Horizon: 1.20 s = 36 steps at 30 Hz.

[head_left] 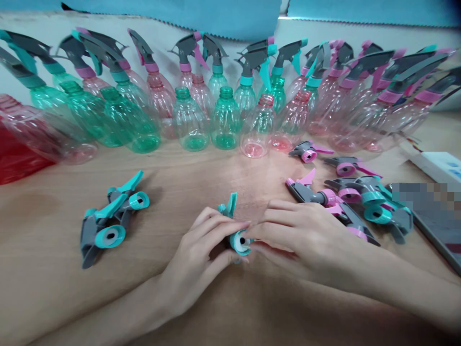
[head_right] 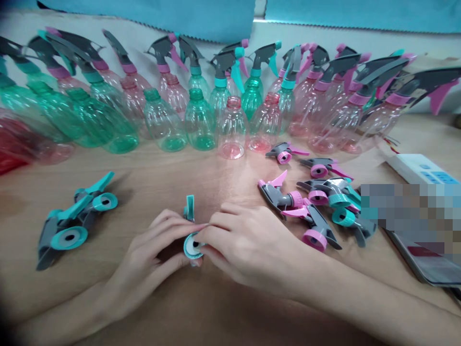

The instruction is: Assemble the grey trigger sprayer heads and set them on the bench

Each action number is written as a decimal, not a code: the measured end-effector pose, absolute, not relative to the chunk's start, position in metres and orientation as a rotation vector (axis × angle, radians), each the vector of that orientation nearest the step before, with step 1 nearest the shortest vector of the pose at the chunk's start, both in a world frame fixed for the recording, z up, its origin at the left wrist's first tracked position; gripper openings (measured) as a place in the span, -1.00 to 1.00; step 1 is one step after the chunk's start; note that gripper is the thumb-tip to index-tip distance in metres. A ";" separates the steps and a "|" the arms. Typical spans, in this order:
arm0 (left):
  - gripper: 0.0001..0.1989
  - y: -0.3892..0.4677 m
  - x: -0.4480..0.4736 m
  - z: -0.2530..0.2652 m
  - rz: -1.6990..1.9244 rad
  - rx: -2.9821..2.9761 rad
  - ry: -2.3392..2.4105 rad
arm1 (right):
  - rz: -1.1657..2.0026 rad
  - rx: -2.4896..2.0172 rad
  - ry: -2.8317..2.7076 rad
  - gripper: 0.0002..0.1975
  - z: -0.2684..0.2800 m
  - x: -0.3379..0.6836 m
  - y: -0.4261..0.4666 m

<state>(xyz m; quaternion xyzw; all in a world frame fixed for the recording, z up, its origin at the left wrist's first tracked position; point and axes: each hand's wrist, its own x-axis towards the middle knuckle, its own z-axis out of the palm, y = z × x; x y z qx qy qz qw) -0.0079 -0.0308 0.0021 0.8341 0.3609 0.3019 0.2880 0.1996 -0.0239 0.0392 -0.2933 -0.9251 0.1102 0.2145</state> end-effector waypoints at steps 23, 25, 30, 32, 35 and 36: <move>-0.70 -0.031 -0.008 0.002 0.815 2.307 0.878 | 0.336 -0.776 -2.563 -0.79 0.025 0.198 -0.026; -0.70 -0.030 -0.008 0.002 0.811 2.283 0.887 | 0.318 -0.760 -2.564 -0.77 0.027 0.200 -0.025; -0.69 -0.031 -0.008 0.001 0.822 2.263 0.938 | 0.289 -0.936 -2.517 -0.77 0.032 0.199 -0.031; -0.68 -0.031 -0.008 0.000 0.830 2.279 0.956 | 0.310 -1.040 -2.489 -0.76 0.033 0.197 -0.036; -0.68 -0.032 -0.008 -0.001 0.831 2.302 0.968 | 0.408 -1.050 -2.488 -0.77 0.033 0.195 -0.039; -0.69 -0.032 -0.008 -0.001 0.827 2.307 0.969 | 0.450 -1.023 -2.493 -0.78 0.033 0.195 -0.038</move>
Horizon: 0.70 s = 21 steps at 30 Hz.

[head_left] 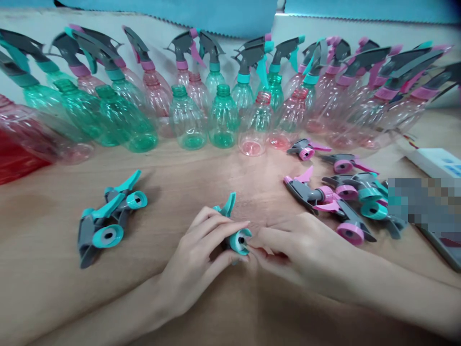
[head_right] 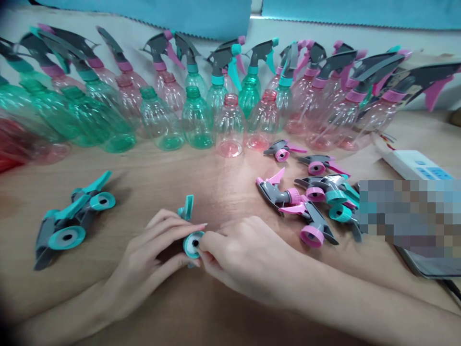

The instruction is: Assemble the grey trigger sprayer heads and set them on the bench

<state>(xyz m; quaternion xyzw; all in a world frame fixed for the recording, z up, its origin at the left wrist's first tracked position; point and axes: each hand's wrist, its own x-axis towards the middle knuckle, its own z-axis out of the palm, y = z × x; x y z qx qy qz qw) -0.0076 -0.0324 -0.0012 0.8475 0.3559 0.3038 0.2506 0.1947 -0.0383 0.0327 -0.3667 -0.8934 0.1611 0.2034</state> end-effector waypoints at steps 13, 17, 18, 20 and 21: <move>-0.73 -0.031 -0.008 0.000 0.878 2.325 0.970 | 0.549 -1.111 -2.275 -0.85 0.013 0.191 -0.038; -0.68 -0.032 -0.007 0.000 0.880 2.329 0.993 | 0.701 -1.305 -2.171 -0.89 0.019 0.191 -0.039; -0.68 -0.032 -0.007 0.000 0.887 2.336 0.993 | 0.766 -1.341 -2.150 -0.90 0.022 0.191 -0.038; -0.68 -0.034 -0.007 0.000 0.903 2.350 0.989 | 0.903 -1.384 -2.121 -0.90 0.025 0.191 -0.038; -0.69 -0.034 -0.007 0.001 0.907 2.354 0.984 | 0.953 -1.392 -2.116 -0.90 0.027 0.191 -0.037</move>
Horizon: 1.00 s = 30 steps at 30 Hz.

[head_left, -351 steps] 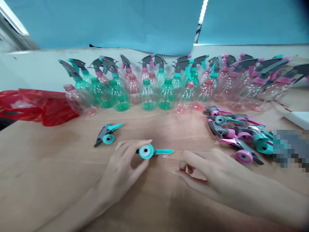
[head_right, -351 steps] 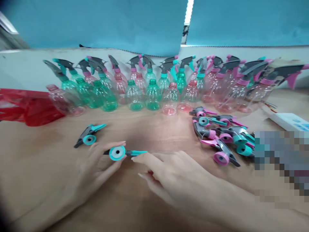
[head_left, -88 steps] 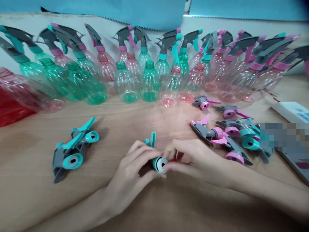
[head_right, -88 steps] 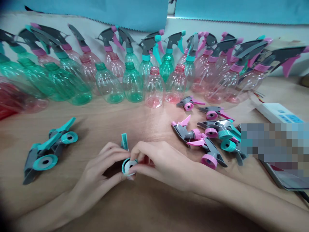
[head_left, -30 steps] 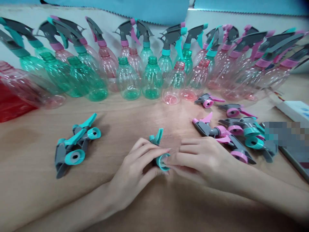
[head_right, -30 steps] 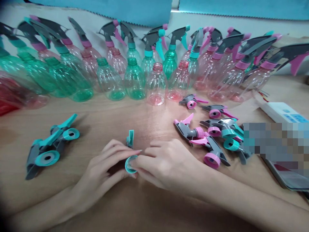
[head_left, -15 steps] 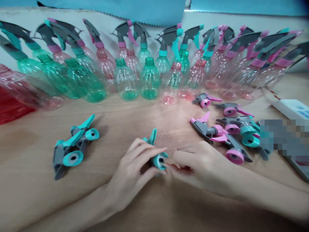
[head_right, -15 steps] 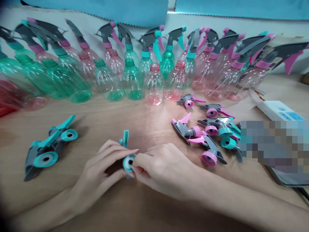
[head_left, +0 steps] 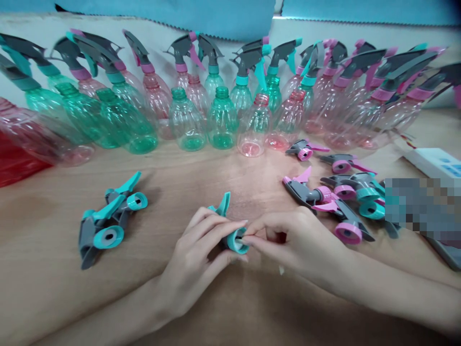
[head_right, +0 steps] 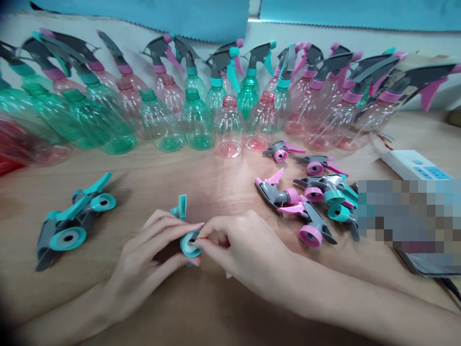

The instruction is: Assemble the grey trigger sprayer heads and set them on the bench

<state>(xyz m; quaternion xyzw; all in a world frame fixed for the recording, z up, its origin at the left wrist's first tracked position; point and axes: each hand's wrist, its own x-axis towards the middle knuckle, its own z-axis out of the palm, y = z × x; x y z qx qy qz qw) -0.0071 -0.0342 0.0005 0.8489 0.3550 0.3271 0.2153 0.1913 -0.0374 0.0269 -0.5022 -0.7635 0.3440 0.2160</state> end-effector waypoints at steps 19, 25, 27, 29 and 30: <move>-0.79 -0.031 -0.007 0.000 0.918 2.267 0.916 | 0.548 -1.206 -2.256 -0.91 0.024 0.191 -0.046; -0.76 -0.037 -0.004 0.002 0.979 2.306 0.887 | 0.537 -1.234 -2.401 -0.86 0.032 0.192 -0.050; -0.71 -0.041 -0.006 0.003 0.982 2.360 0.853 | 0.547 -1.143 -2.478 -0.85 0.038 0.192 -0.053; -0.66 -0.046 -0.013 0.007 0.964 2.439 0.834 | 0.522 -1.013 -2.526 -0.86 0.044 0.190 -0.058; -0.65 -0.049 -0.018 0.010 0.948 2.481 0.848 | 0.493 -0.960 -2.536 -0.88 0.047 0.189 -0.061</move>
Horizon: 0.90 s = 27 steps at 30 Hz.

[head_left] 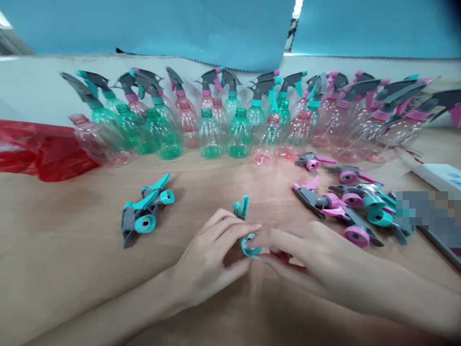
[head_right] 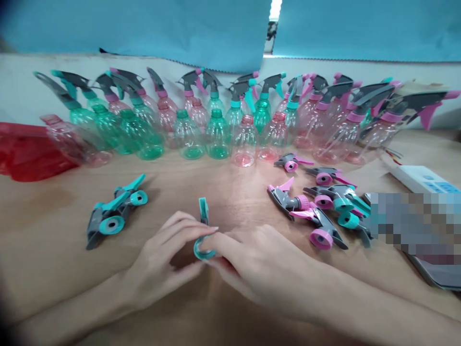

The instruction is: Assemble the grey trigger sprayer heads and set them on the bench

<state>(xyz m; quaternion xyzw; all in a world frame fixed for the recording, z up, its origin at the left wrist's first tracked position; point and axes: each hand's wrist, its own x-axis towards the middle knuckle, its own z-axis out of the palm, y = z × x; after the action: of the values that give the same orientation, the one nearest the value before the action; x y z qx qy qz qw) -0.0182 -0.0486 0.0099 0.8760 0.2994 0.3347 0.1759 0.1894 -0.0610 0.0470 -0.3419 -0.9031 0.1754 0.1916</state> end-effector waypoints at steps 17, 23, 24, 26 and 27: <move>-0.56 -0.027 -0.190 0.031 0.380 2.866 1.682 | 0.244 -0.995 -2.783 -0.92 0.026 0.154 -0.058; -0.56 -0.022 -0.190 0.017 0.562 2.772 1.500 | 0.232 -0.980 -2.825 -0.91 0.025 0.152 -0.055; -0.57 -0.022 -0.189 0.017 0.613 2.766 1.478 | 0.275 -0.984 -2.835 -0.91 0.027 0.153 -0.055; -0.59 -0.024 -0.183 0.019 0.682 2.760 1.442 | 0.356 -1.003 -2.833 -0.89 0.032 0.157 -0.055; -0.60 -0.025 -0.178 0.021 0.703 2.756 1.429 | 0.385 -1.015 -2.822 -0.88 0.034 0.160 -0.055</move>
<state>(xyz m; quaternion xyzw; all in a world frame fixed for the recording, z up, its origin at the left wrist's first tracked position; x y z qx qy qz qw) -0.1781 -0.0247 0.0206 0.8656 0.4488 0.2209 -0.0208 0.1603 -0.0552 0.0344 -0.3351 -0.9317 0.1271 0.0589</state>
